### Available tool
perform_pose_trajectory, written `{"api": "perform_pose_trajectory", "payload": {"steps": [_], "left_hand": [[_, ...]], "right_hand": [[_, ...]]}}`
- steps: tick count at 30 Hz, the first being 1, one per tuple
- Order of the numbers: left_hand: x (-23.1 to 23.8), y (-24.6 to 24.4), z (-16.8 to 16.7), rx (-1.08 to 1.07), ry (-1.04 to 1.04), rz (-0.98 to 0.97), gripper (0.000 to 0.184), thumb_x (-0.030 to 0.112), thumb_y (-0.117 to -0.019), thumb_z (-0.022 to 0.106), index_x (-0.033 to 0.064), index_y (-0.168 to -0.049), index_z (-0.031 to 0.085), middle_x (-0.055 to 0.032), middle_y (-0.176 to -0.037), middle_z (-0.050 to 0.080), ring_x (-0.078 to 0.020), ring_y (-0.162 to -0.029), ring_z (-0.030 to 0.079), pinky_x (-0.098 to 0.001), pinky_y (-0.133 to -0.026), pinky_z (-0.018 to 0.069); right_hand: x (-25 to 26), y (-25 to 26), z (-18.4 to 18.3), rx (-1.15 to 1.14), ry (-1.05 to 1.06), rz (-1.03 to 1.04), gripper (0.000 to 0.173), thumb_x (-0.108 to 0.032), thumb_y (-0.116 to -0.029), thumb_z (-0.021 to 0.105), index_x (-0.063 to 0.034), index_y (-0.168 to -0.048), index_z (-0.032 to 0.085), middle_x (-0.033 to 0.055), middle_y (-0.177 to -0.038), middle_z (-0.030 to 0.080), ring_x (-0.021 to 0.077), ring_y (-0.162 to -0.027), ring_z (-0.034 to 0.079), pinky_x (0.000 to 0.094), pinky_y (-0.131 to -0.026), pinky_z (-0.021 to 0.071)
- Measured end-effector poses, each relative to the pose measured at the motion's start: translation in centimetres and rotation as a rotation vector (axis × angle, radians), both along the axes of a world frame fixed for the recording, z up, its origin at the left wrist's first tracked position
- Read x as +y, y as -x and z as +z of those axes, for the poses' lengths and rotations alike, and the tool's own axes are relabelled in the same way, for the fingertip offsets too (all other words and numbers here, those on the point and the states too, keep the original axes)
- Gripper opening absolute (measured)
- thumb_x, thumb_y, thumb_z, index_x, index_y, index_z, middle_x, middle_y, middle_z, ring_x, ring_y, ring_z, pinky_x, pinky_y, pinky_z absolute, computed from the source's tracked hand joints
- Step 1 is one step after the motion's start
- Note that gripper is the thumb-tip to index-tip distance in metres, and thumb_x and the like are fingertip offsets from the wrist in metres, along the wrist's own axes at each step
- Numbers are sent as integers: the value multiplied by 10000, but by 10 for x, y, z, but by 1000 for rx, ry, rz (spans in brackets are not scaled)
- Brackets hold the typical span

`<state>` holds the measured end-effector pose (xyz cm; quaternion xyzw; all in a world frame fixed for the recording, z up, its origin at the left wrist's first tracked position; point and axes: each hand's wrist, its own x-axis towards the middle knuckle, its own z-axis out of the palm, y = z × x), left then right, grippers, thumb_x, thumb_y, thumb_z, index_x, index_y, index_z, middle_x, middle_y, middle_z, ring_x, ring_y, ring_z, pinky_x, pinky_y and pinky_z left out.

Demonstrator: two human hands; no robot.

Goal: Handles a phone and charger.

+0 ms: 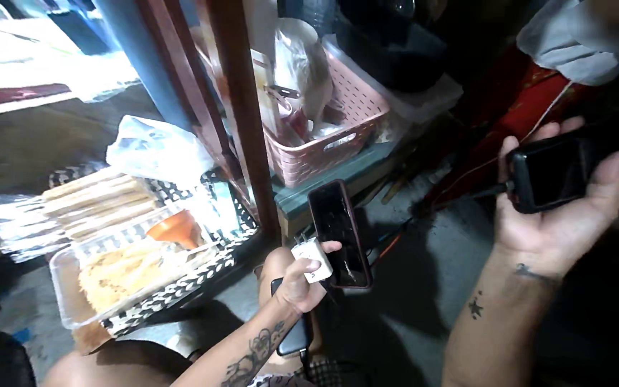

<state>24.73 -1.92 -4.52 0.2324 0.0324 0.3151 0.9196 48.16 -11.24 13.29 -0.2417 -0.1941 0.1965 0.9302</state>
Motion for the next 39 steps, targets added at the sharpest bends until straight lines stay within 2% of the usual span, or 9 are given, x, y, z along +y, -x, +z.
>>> {"api": "perform_pose_trajectory", "payload": {"steps": [7,12,15,18,21,25,27,31,39], "left_hand": [[-1,-11,12,-51,24,-127,354,192,-743,803,102,-1085,784,-75,-991,767,-150,-912,739,-327,-820,609],[-12,-16,18,-55,40,-202,326,194,-737,800,111,-1051,788,-71,-990,767,-150,-915,736,-329,-818,605],[-13,-18,22,-52,56,-187,318,200,-735,805,118,-1043,789,-63,-984,766,-133,-899,735,-306,-799,605],[-9,-19,34,-21,88,-163,402,191,-706,807,119,-1099,776,-89,-1002,761,-165,-913,738,-339,-806,614],[-2,-21,42,7,84,-111,444,182,-723,796,110,-1160,755,-111,-1062,753,-184,-944,735,-353,-830,614],[5,-24,50,80,103,-83,441,154,-795,708,96,-1231,714,-102,-1088,742,-172,-968,725,-338,-851,608],[5,-24,55,146,151,-64,385,155,-870,604,102,-1241,688,-97,-1093,739,-162,-966,722,-321,-832,607],[3,-26,61,205,291,-60,362,157,-969,472,69,-1288,619,-129,-1071,713,-181,-934,711,-317,-789,605],[-5,-32,75,278,359,-119,403,193,-1047,324,53,-1306,599,-126,-980,696,-186,-851,708,-297,-733,600]], "right_hand": [[-21,17,-3,-178,83,-148,465,-310,-1128,106,-135,-1243,521,67,-1217,686,243,-1116,693,459,-969,579],[-4,6,3,-193,31,-378,308,-180,-1125,225,-38,-1252,467,149,-1134,687,292,-1041,712,497,-901,606],[4,-6,-7,-258,31,-471,238,-114,-1109,277,-71,-1333,344,161,-1170,659,329,-1054,707,525,-886,615],[9,-13,-17,-284,90,-494,316,-67,-1087,319,-100,-1396,264,155,-1164,646,335,-1022,712,518,-839,628],[6,-18,-30,-362,166,-396,418,-41,-1031,421,-111,-1403,244,153,-1214,635,333,-1036,709,503,-856,625],[-23,-24,-60,-526,224,12,455,-381,-876,804,-214,-1238,584,22,-1132,742,220,-1024,737,435,-925,620],[-34,-24,-74,-718,228,243,294,-461,-858,780,-309,-1107,738,-88,-1003,769,106,-923,746,342,-845,637],[-41,-4,-95,-988,170,619,261,-339,-936,748,-265,-1186,744,-60,-1217,713,169,-1156,685,385,-977,603],[-42,21,-114,-1272,297,531,241,-257,-961,727,-187,-1191,720,-58,-1384,643,72,-1303,577,250,-1098,490]]}}
